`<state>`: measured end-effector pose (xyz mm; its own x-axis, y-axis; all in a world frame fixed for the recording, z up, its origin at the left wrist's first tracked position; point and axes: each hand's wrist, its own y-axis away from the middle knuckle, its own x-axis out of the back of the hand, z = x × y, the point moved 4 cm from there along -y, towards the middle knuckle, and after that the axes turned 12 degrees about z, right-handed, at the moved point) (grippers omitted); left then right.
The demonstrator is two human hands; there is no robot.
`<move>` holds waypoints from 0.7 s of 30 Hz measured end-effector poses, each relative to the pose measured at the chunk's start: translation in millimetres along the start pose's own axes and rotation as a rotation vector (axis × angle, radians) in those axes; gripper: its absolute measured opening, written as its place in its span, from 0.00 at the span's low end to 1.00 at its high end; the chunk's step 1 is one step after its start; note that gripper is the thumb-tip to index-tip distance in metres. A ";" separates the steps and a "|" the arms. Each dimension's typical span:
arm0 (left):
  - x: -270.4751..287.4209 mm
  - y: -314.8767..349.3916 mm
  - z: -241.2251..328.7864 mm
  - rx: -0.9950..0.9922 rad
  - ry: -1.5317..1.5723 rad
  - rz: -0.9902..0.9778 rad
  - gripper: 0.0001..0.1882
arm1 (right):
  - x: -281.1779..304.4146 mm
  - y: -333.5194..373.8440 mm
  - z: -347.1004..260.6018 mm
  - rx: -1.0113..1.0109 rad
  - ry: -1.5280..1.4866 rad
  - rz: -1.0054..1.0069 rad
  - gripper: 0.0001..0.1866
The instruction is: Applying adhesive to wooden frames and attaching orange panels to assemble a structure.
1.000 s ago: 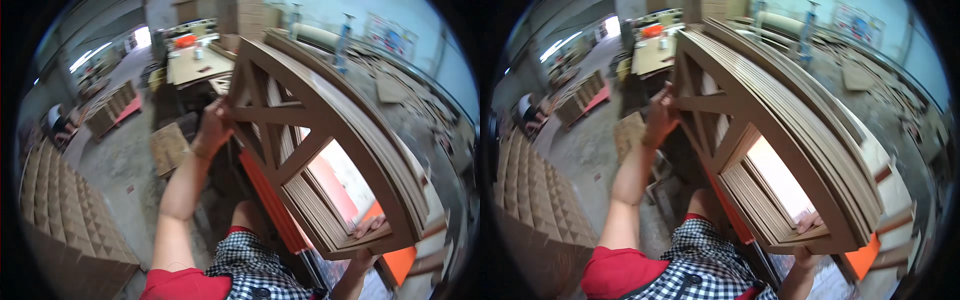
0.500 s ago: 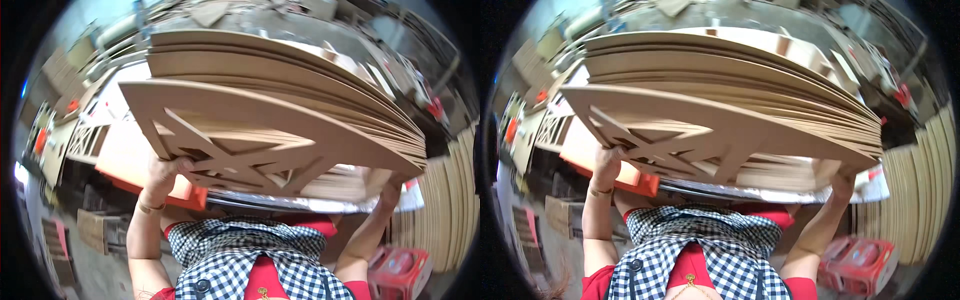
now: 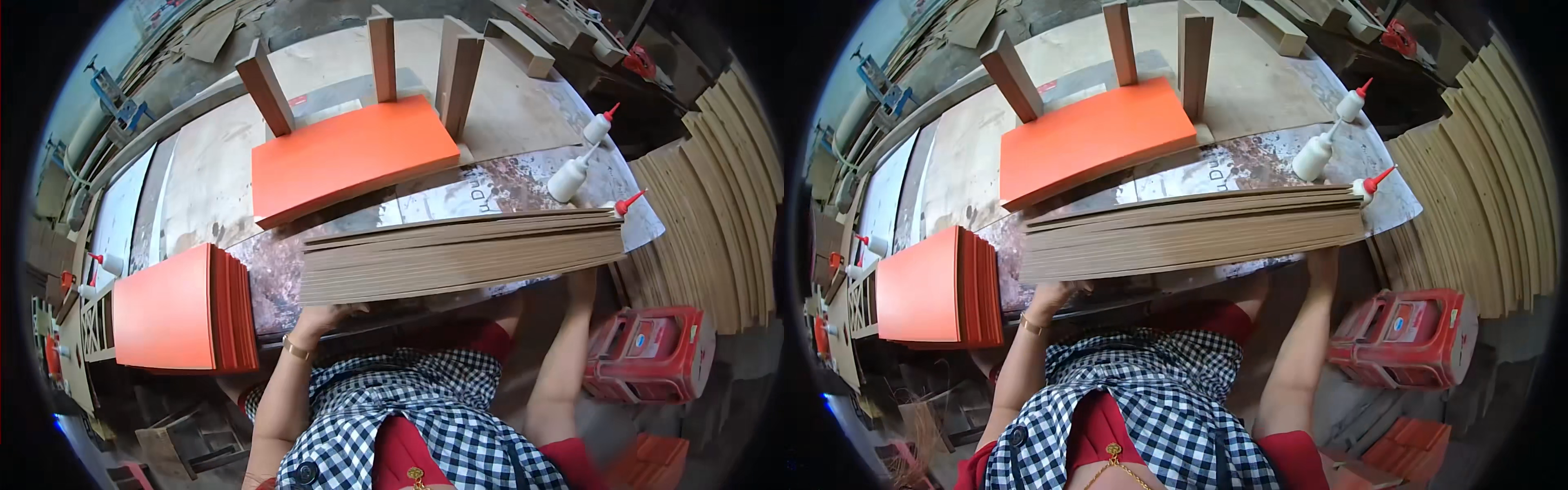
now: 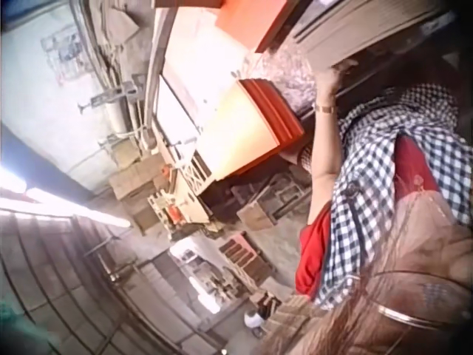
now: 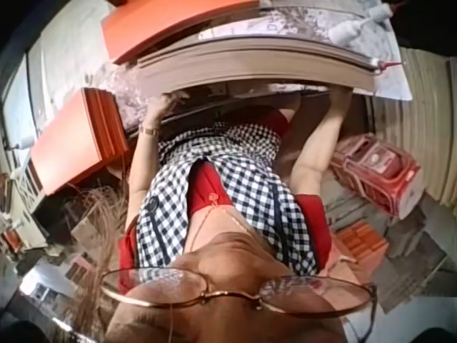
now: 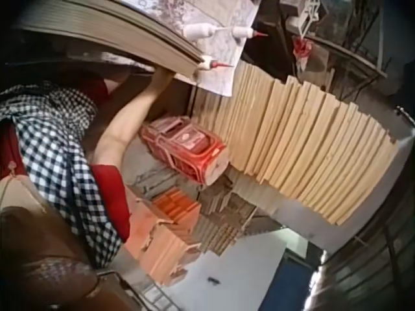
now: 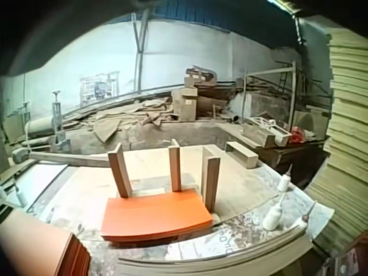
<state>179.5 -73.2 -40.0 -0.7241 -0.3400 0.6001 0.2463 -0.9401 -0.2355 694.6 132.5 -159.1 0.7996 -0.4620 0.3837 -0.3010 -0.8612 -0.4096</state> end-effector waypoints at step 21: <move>43.0 4.9 12.3 0.757 0.762 0.263 0.26 | -65.5 -4.0 -248.9 -0.406 -0.103 -0.477 0.23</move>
<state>157.4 -92.7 -5.9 -0.7345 -0.6726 -0.0899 0.5926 -0.7003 0.3980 514.0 113.4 23.4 0.9342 -0.0018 0.3567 -0.0557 -0.9885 0.1408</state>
